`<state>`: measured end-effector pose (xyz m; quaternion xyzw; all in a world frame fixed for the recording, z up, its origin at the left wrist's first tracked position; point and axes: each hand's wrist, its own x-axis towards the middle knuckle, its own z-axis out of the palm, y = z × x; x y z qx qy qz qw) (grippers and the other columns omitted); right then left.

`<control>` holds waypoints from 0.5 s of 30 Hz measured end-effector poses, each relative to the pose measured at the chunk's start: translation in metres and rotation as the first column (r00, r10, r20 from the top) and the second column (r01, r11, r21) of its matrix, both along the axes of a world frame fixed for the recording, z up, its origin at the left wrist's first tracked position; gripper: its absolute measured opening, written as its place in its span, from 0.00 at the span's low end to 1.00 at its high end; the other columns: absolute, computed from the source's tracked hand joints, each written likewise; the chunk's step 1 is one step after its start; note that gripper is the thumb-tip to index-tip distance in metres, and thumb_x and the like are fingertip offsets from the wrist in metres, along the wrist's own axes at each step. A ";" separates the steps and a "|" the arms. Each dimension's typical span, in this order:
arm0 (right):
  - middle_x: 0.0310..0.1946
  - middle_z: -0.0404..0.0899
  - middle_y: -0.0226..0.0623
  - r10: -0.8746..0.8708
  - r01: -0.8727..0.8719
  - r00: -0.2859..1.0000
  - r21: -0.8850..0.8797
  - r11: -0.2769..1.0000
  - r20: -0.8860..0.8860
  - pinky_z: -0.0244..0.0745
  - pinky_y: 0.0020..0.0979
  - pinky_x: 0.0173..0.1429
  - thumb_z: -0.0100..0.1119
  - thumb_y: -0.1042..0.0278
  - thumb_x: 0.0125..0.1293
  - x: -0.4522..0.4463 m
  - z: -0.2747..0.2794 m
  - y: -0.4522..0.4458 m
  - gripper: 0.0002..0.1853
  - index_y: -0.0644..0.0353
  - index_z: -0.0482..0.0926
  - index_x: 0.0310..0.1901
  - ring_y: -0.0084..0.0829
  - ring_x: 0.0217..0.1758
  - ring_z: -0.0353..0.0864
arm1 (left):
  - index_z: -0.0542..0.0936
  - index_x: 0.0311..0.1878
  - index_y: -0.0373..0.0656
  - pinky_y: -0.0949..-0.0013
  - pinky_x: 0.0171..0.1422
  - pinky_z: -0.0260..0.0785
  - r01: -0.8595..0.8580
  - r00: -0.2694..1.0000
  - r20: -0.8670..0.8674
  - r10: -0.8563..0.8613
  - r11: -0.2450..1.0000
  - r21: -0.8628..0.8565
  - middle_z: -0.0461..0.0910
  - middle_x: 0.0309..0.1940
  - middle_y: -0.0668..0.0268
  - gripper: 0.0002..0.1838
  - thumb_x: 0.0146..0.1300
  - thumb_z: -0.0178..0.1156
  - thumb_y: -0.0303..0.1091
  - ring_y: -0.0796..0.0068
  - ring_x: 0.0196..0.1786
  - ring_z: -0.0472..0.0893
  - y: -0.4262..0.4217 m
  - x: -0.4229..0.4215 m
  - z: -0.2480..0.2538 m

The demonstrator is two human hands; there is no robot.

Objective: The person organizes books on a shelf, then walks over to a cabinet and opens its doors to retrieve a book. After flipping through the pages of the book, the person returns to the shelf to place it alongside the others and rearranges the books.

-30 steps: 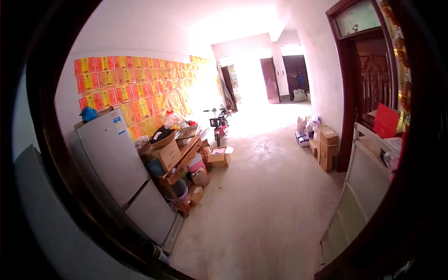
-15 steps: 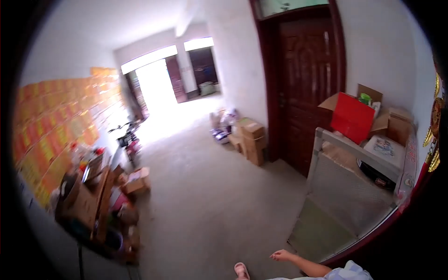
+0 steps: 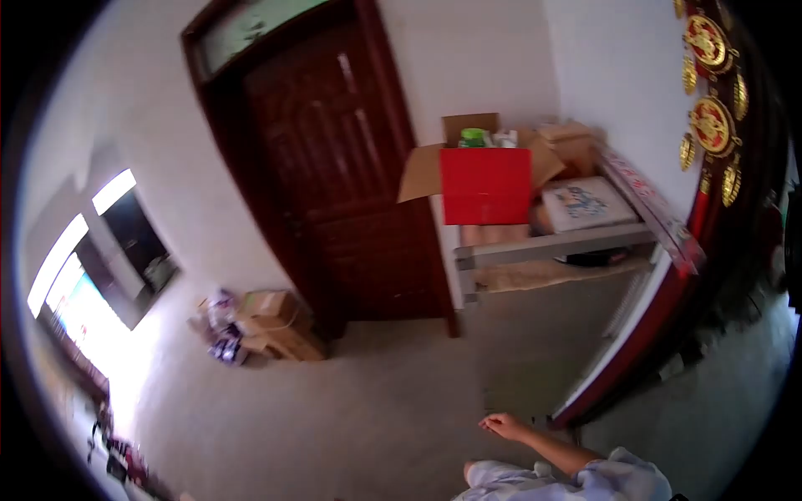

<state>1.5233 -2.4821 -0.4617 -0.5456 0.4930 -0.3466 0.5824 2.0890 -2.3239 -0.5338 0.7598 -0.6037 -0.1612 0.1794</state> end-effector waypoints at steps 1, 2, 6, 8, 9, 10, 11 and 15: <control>0.36 0.79 0.31 -0.040 0.039 0.999 -0.039 0.999 -0.024 0.71 0.21 0.43 0.46 0.66 0.68 0.001 0.014 -0.003 0.12 0.61 0.77 0.45 0.17 0.38 0.75 | 0.80 0.32 0.39 0.56 0.34 0.70 0.051 0.974 -0.224 -0.029 0.994 0.093 0.78 0.26 0.49 0.16 0.56 0.52 0.43 0.54 0.33 0.79 -0.069 0.015 -0.010; 0.36 0.79 0.32 -0.073 0.069 0.996 -0.083 0.994 -0.052 0.71 0.21 0.44 0.46 0.66 0.68 0.001 0.030 -0.007 0.12 0.62 0.77 0.45 0.18 0.39 0.75 | 0.80 0.36 0.39 0.50 0.40 0.68 0.102 0.918 -0.388 -0.087 0.995 0.017 0.79 0.33 0.48 0.19 0.58 0.50 0.47 0.54 0.40 0.79 -0.122 -0.039 0.066; 0.37 0.79 0.32 -0.148 0.144 0.989 -0.117 0.983 -0.028 0.71 0.22 0.47 0.47 0.67 0.67 0.015 0.076 -0.027 0.12 0.62 0.76 0.46 0.19 0.41 0.75 | 0.79 0.35 0.41 0.61 0.35 0.70 0.408 0.878 -0.166 -0.449 0.883 -0.233 0.79 0.27 0.56 0.11 0.54 0.58 0.38 0.55 0.33 0.79 -0.323 -0.151 0.157; 0.38 0.77 0.32 -0.124 0.124 0.992 -0.170 0.978 0.008 0.71 0.22 0.47 0.47 0.68 0.67 0.034 0.085 -0.050 0.12 0.62 0.73 0.48 0.20 0.41 0.75 | 0.79 0.37 0.38 0.65 0.38 0.71 0.470 0.821 -0.220 -0.526 0.843 -0.262 0.80 0.31 0.57 0.11 0.54 0.59 0.35 0.62 0.37 0.80 -0.385 -0.216 0.218; 0.38 0.77 0.32 -0.108 0.111 0.994 -0.194 0.975 0.023 0.71 0.23 0.48 0.47 0.69 0.67 0.044 0.092 -0.065 0.12 0.62 0.72 0.49 0.21 0.40 0.75 | 0.79 0.39 0.40 0.67 0.42 0.71 0.539 0.749 -0.221 -0.625 0.768 -0.345 0.80 0.34 0.59 0.11 0.54 0.59 0.35 0.65 0.40 0.79 -0.419 -0.240 0.231; 0.41 0.76 0.34 -0.103 0.122 0.990 -0.220 0.968 0.096 0.71 0.24 0.47 0.49 0.70 0.66 0.051 0.094 -0.088 0.14 0.63 0.69 0.52 0.22 0.41 0.75 | 0.77 0.44 0.41 0.69 0.47 0.70 0.604 0.673 -0.269 -0.689 0.722 -0.338 0.78 0.39 0.60 0.12 0.55 0.58 0.31 0.66 0.43 0.77 -0.456 -0.261 0.234; 0.43 0.75 0.37 -0.084 0.124 0.982 -0.241 0.963 0.168 0.72 0.26 0.45 0.50 0.70 0.64 0.060 0.096 -0.111 0.18 0.63 0.65 0.55 0.24 0.42 0.75 | 0.76 0.46 0.41 0.69 0.49 0.69 0.610 0.560 -0.371 -0.741 0.672 -0.421 0.77 0.41 0.60 0.13 0.55 0.57 0.28 0.67 0.44 0.77 -0.478 -0.288 0.251; 0.46 0.71 0.39 -0.306 0.343 0.939 -0.393 0.853 0.156 0.73 0.27 0.41 0.52 0.75 0.61 0.094 0.169 -0.193 0.27 0.62 0.55 0.60 0.24 0.38 0.73 | 0.71 0.53 0.39 0.70 0.52 0.67 0.703 0.389 -0.321 -0.863 0.504 -0.503 0.73 0.47 0.62 0.18 0.58 0.54 0.24 0.71 0.48 0.74 -0.550 -0.366 0.323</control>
